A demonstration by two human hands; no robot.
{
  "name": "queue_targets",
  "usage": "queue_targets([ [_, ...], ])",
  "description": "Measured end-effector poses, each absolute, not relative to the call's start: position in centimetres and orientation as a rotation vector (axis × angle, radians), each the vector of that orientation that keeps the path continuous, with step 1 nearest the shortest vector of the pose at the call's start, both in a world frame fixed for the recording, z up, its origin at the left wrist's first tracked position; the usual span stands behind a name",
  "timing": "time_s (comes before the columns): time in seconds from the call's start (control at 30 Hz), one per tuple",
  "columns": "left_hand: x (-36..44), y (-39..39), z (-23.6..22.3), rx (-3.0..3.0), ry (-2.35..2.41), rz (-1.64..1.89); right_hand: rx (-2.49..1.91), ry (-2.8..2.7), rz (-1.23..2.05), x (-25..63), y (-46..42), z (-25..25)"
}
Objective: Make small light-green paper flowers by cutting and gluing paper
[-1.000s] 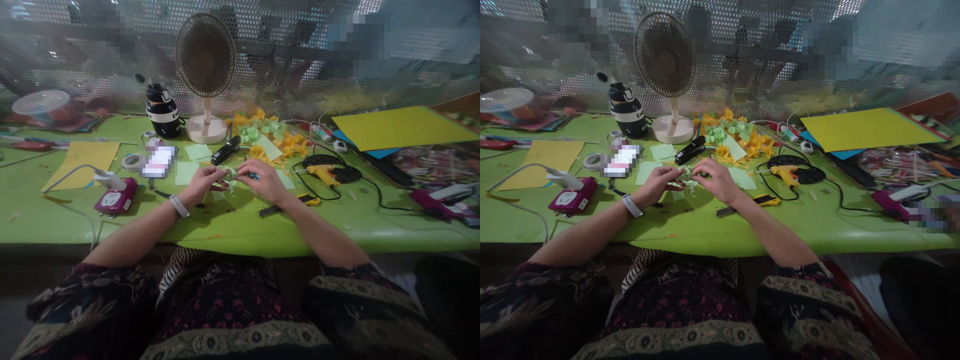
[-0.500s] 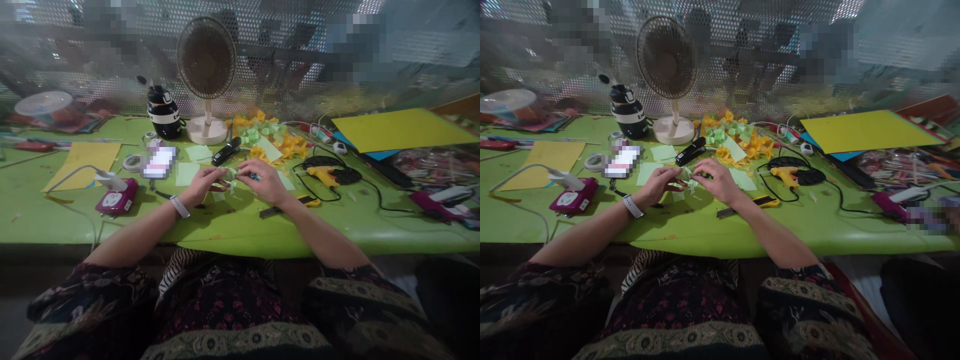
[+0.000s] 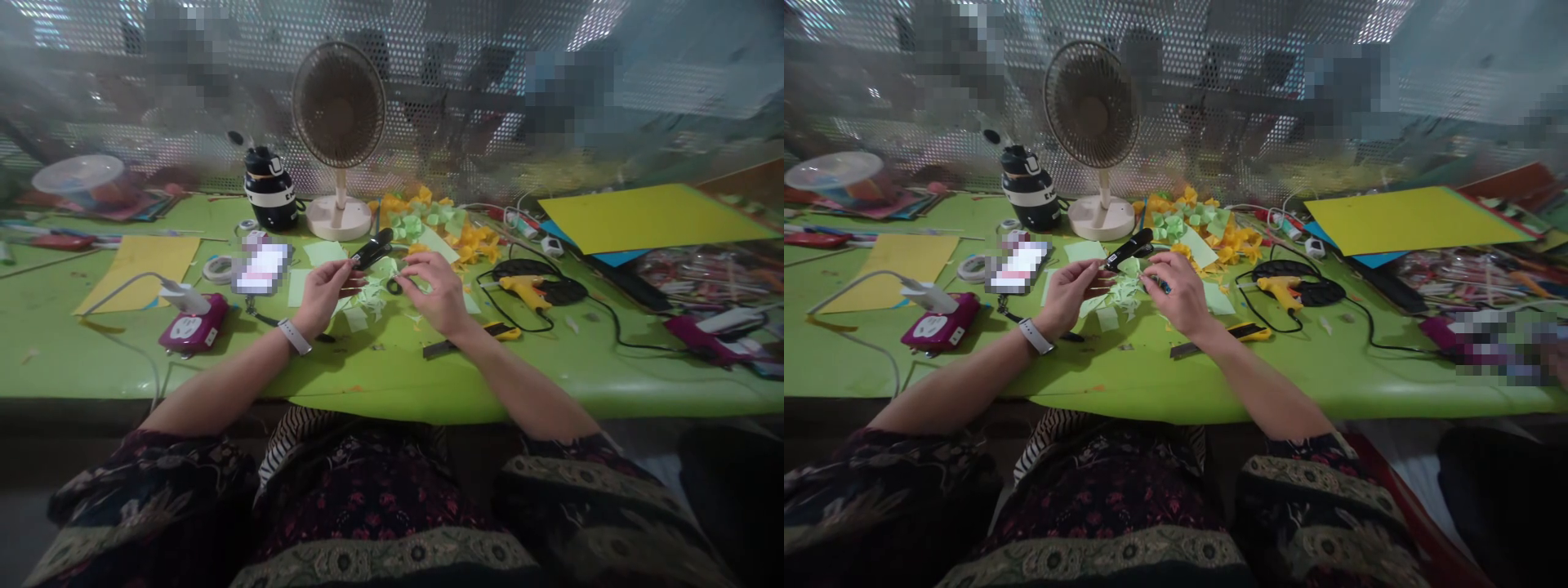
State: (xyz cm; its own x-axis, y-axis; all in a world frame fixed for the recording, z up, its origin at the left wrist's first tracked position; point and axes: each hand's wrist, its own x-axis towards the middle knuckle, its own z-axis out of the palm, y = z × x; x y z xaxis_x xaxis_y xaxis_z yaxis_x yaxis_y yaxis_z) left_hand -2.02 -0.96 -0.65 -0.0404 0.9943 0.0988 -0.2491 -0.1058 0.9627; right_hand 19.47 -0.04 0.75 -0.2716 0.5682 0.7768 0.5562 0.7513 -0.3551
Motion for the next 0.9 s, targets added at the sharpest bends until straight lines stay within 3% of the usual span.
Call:
queue_targets([
  [0.3,-0.8,-2.4,-0.9,1.366,0.871,1.046,-0.881,-1.968,-0.032,18.7,-0.9,0.2],
  [0.9,-1.7,-1.5,-1.5,1.334,0.834,1.375,-0.796,-2.030,0.091,19.2,0.2,-0.1],
])
